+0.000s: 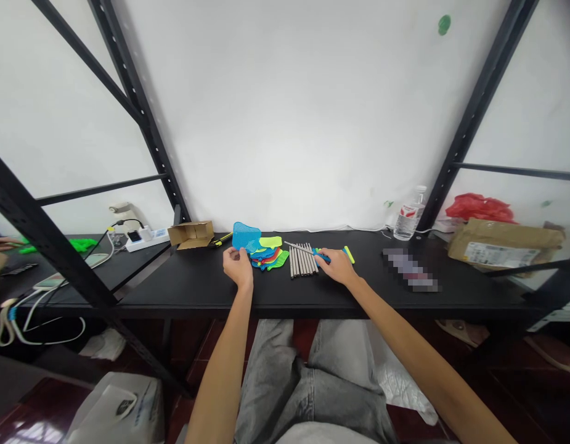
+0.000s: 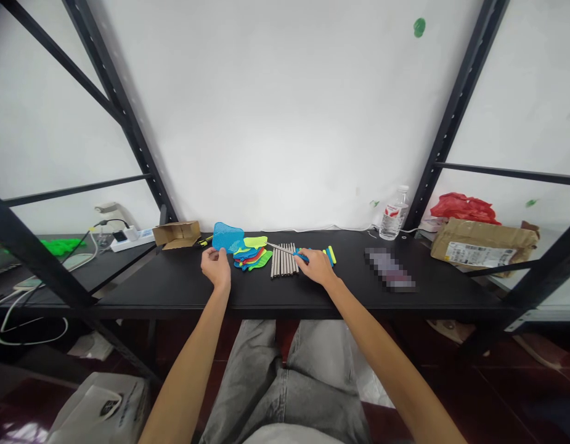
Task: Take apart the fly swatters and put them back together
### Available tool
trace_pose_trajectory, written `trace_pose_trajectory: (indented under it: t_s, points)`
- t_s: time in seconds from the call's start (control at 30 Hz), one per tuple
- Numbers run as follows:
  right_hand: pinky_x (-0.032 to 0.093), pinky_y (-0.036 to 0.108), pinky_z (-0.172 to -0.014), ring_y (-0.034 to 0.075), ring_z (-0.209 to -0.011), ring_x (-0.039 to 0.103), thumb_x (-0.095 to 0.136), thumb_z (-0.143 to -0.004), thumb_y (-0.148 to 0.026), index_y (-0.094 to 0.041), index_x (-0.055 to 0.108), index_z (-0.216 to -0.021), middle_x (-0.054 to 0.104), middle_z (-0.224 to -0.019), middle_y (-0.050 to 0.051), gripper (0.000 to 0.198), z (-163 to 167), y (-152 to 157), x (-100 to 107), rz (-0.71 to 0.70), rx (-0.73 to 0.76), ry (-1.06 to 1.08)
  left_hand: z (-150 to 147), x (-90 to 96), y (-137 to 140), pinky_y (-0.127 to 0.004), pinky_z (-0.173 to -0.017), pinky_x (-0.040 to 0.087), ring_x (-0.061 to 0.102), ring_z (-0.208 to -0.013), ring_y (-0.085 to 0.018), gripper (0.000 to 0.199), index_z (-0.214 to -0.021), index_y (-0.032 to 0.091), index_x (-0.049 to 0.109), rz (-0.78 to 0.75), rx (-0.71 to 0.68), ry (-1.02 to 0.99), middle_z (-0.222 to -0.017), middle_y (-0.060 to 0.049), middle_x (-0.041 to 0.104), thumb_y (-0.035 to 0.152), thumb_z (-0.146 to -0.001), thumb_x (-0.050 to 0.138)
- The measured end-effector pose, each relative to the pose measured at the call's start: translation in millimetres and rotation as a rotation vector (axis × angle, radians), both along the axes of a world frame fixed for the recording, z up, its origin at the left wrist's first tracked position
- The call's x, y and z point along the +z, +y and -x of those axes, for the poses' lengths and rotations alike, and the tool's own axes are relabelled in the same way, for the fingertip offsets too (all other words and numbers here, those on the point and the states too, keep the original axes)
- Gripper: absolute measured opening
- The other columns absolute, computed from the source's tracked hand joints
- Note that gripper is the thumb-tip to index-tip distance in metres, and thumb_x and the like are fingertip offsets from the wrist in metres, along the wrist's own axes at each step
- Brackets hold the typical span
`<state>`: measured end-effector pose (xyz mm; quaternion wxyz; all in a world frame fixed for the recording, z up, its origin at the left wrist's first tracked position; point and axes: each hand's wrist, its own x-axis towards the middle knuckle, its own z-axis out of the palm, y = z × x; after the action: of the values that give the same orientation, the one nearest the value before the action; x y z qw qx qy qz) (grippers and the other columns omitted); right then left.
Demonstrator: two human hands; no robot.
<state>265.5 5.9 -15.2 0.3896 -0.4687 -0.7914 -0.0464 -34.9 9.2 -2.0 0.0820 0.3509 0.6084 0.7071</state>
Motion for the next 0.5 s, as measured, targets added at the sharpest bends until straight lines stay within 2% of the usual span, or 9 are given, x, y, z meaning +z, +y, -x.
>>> trace_pose_trajectory:
  t_s: [0.13, 0.27, 0.37, 0.5]
  points:
    - [0.038, 0.027, -0.063, 0.02, -0.069, 0.064, 0.051, -0.093, -0.038, -0.023, 0.071, -0.089, 0.071, -0.074, 0.003, 0.025, 0.5, 0.1, -0.1, 0.0, -0.006, -0.001, -1.6, -2.5, 7.2, -0.025, -0.062, 0.053, 0.07, -0.07, -0.016, 0.056, -0.13, 0.021, 0.036, -0.067, -0.226, -0.259, -0.084, -0.002, 0.067, 0.025, -0.08, 0.062]
    - [0.037, 0.027, -0.062, 0.019, -0.067, 0.062, 0.052, -0.089, -0.031, -0.023, 0.072, -0.09, 0.07, -0.072, 0.003, 0.022, 0.8, -0.7, 0.5, 0.011, -0.007, -0.001, -7.9, -3.0, 8.7, -0.028, -0.062, 0.057, 0.071, -0.064, -0.015, 0.092, -0.148, 0.026, 0.011, -0.157, -0.478, -0.265, -0.099, -0.005, 0.067, 0.025, -0.077, 0.069]
    - [0.037, 0.027, -0.062, 0.019, -0.065, 0.061, 0.051, -0.085, -0.025, -0.022, 0.073, -0.093, 0.07, -0.071, 0.002, 0.023, 1.0, -2.3, 2.0, 0.025, 0.007, -0.004, -12.1, -1.8, 7.8, -0.033, -0.069, 0.06, 0.072, -0.067, -0.018, 0.103, -0.154, 0.025, 0.007, -0.154, -0.591, -0.305, -0.101, -0.007, 0.068, 0.024, -0.075, 0.073]
    - [0.041, 0.028, -0.065, 0.019, -0.066, 0.062, 0.051, -0.081, -0.021, -0.021, 0.074, -0.097, 0.072, -0.077, 0.003, 0.028, 1.5, -4.7, 5.0, 0.048, 0.036, -0.011, -14.8, -1.0, 8.0, -0.036, -0.074, 0.061, 0.073, -0.07, -0.02, 0.103, -0.154, 0.019, 0.014, -0.104, -0.649, -0.368, -0.09, -0.005, 0.069, 0.022, -0.073, 0.077]
